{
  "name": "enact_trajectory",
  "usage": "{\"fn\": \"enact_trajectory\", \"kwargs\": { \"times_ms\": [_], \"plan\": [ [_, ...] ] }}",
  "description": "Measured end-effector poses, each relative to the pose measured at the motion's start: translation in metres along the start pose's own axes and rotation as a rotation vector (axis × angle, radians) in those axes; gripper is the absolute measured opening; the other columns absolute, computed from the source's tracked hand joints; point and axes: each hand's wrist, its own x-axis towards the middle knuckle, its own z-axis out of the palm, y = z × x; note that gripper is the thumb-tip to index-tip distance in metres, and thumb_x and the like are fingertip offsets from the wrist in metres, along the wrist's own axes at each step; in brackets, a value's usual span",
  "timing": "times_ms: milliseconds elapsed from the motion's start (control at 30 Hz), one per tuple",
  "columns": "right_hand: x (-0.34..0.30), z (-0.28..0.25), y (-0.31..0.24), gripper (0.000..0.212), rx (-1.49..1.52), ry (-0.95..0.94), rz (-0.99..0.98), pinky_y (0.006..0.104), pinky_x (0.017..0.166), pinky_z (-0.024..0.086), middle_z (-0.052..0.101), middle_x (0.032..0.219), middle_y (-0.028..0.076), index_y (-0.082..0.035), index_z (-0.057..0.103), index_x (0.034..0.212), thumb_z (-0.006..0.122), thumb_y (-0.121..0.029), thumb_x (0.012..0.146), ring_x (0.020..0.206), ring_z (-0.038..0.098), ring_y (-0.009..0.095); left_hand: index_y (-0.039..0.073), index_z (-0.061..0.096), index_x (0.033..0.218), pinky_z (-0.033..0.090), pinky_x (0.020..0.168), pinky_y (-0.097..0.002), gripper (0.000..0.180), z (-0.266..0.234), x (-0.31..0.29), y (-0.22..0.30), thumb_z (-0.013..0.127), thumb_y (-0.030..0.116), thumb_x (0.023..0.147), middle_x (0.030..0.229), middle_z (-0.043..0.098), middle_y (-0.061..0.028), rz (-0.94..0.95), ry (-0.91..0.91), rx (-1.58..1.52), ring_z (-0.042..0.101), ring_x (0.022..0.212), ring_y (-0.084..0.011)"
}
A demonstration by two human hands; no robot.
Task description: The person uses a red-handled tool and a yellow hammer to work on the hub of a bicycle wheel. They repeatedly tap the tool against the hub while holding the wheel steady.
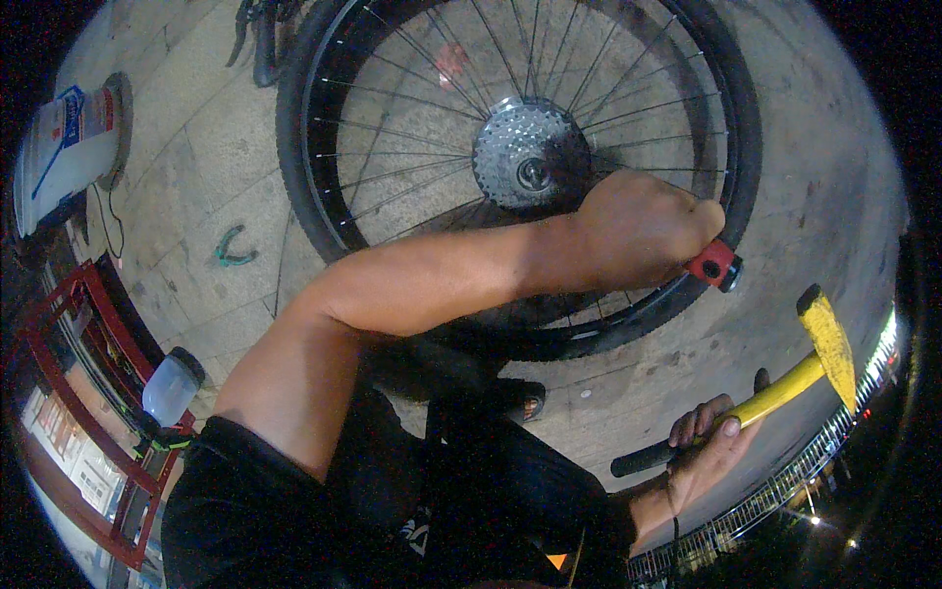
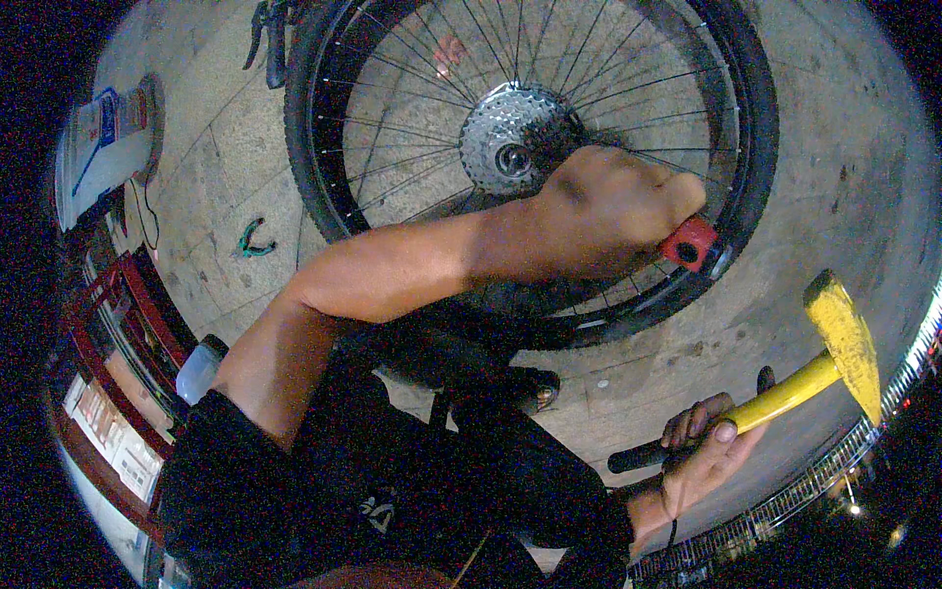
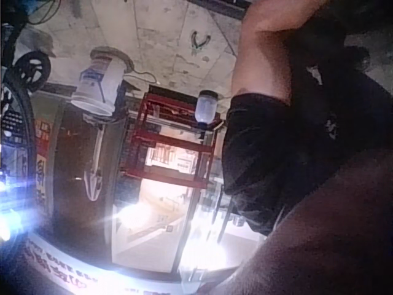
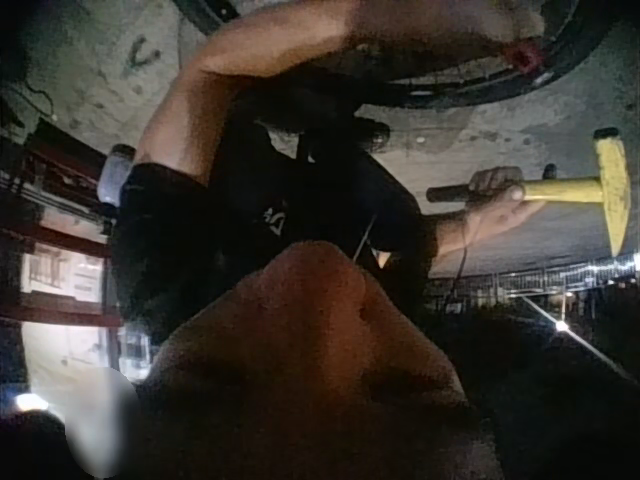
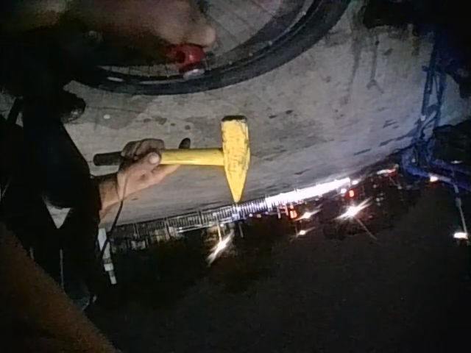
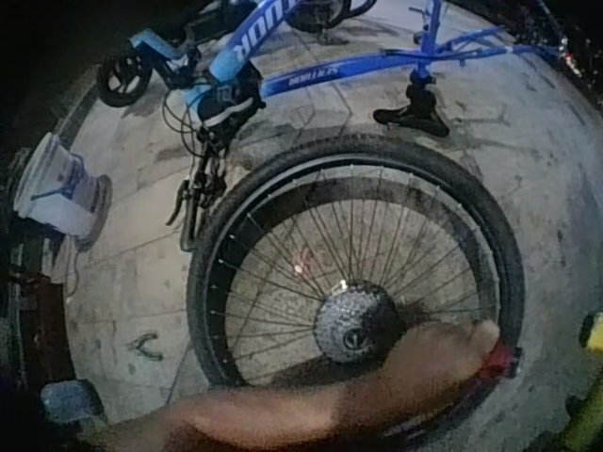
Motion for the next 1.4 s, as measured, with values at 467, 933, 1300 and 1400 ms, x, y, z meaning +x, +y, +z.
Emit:
{"fn": "enact_trajectory", "kwargs": {
  "times_ms": [467,933,1300,1400],
  "plan": [
    [0.000,0.000,-0.002,0.086,0.009,-0.028,0.008,0.0249,0.037,0.033,0.039,0.063,0.000,-0.008,0.021,0.151,0.066,-0.048,0.090,0.043,0.034,0.008,0.007,0.057,0.084,0.050,0.049,-0.0477,0.018,-0.005,0.005,-0.003,0.066,0.020,0.077,0.059,0.061,-0.0138,-0.036,-0.081,0.020,0.065,0.056,-0.0355],
    [-0.004,0.004,-0.004,0.092,-0.023,-0.083,0.000,0.0242,0.039,0.032,0.040,0.063,-0.002,-0.005,0.022,0.151,0.068,-0.053,0.087,0.046,0.037,0.007,0.007,0.059,0.089,0.052,0.056,-0.0496,0.024,-0.018,0.004,-0.008,0.066,0.023,0.074,0.065,0.064,-0.0155,-0.106,-0.228,-0.085,0.066,0.063,-0.0394],
    [0.004,0.016,-0.012,0.093,0.059,-0.167,-0.030,0.0228,0.044,0.037,0.050,0.077,0.004,-0.010,0.025,0.153,0.067,-0.057,0.086,0.053,0.046,0.011,0.010,0.061,0.099,0.054,0.065,-0.0453,0.046,-0.015,0.004,-0.020,0.080,0.034,0.066,0.077,0.067,-0.0157,-0.230,-0.246,0.024,0.066,0.074,-0.0382],
    [0.011,0.015,-0.031,0.090,0.097,0.056,-0.177,0.0235,0.041,0.038,0.051,0.077,0.004,-0.013,0.024,0.154,0.066,-0.056,0.087,0.054,0.048,0.011,0.009,0.060,0.100,0.054,0.066,-0.0446,0.045,-0.020,0.008,-0.017,0.081,0.029,0.066,0.078,0.066,-0.0172,-0.299,-0.264,-0.013,0.067,0.074,-0.0387]
  ]
}}
